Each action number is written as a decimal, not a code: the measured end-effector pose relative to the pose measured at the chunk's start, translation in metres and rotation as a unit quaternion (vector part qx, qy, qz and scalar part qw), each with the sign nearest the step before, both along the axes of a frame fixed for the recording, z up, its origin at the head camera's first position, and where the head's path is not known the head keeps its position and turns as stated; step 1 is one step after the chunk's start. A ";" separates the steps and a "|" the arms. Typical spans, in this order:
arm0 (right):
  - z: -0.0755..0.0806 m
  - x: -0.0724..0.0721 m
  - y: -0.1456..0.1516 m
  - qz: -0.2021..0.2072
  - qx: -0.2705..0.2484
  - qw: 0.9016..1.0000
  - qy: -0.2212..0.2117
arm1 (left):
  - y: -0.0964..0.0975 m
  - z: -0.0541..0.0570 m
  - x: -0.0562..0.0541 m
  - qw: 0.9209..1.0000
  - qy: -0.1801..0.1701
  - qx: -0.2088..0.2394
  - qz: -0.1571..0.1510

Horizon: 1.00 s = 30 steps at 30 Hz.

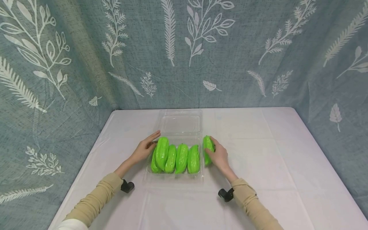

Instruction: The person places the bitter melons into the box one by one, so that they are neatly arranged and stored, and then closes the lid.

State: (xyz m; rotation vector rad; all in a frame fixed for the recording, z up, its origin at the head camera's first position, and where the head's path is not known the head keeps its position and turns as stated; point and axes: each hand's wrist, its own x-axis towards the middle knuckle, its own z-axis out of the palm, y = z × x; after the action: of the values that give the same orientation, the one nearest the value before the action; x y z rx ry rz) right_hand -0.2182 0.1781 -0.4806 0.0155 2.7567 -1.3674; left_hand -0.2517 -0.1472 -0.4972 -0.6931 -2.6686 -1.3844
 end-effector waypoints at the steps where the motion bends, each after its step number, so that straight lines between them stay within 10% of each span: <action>1: 0.001 0.000 0.001 -0.002 0.000 1.000 0.000 | 0.000 0.000 0.000 1.000 0.000 0.000 0.000; 11: 0.017 -0.004 0.013 -0.026 -0.017 0.999 0.016 | 0.010 0.027 0.017 1.000 -0.004 0.010 0.004; 19: 0.033 -0.006 0.022 -0.046 -0.035 0.998 0.031 | 0.002 0.001 0.002 1.000 0.003 -0.001 0.005; 30: 0.046 -0.005 0.024 -0.066 -0.033 0.997 0.032 | 0.000 -0.001 0.000 1.000 0.003 0.001 0.003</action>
State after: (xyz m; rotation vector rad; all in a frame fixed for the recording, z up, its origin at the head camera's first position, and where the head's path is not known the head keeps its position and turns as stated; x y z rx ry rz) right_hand -0.2229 0.2024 -0.4351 0.1570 2.8065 -1.5153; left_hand -0.2520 -0.1470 -0.4987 -0.6885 -2.6609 -1.3819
